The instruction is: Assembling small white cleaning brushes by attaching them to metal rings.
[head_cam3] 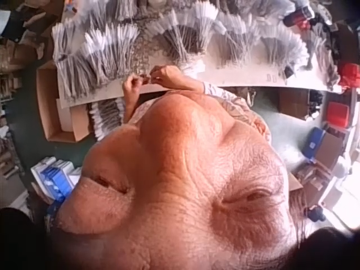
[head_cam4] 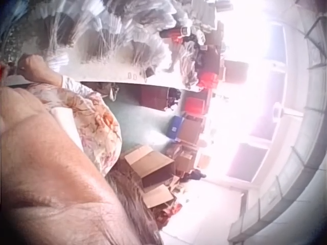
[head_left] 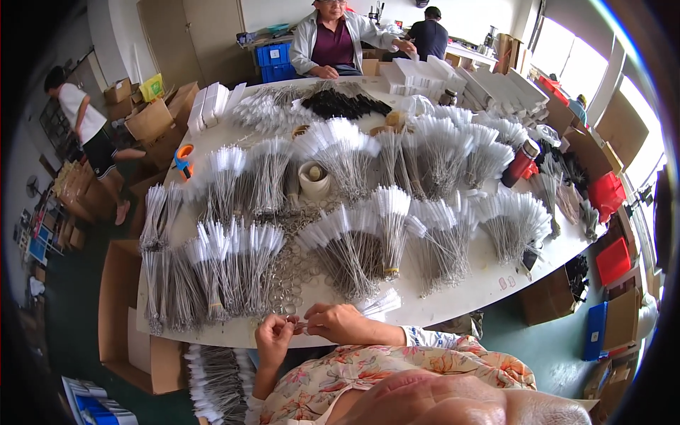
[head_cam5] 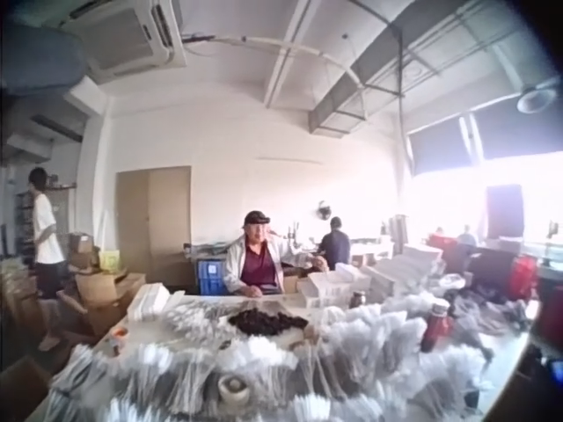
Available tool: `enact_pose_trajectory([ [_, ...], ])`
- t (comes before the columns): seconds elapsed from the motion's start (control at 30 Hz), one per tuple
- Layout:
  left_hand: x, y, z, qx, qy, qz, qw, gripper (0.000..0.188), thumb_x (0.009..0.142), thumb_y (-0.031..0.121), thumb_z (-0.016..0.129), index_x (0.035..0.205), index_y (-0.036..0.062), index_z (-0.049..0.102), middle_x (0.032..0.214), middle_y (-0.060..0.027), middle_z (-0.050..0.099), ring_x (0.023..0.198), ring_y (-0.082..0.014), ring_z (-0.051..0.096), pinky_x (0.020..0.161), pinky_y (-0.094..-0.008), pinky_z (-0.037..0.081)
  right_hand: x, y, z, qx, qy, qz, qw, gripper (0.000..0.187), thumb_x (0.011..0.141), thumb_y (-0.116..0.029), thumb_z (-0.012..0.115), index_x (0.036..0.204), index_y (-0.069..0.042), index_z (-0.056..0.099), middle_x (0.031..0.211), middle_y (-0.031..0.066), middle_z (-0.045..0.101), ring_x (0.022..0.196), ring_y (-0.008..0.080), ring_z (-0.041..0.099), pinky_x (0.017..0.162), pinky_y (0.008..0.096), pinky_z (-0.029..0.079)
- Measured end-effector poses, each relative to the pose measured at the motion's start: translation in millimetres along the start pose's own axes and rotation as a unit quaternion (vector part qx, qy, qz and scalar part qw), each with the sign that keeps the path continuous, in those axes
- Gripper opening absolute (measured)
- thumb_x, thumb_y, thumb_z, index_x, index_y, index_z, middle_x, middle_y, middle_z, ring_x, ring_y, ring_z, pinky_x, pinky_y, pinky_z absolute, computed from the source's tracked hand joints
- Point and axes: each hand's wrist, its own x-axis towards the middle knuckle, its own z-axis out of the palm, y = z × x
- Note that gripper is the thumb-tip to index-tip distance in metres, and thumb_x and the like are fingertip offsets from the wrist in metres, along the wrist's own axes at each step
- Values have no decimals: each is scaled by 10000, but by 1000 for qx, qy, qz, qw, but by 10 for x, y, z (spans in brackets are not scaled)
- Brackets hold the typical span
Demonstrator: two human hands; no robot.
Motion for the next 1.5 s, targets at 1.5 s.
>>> enact_pose_trajectory([
  [1.5, 840, 1913, 264, 224, -131, 403, 877, 317, 701, -109, 604, 999, -6, 639, 920, -103, 650, 782, -154, 648, 676, -236, 546, 620, -673, -1134, 411, 49, -11, 910, 117, 804, -110, 672, 858, -16, 631, 684, -8, 601, 545, 23, 493, 458, 177, 389],
])
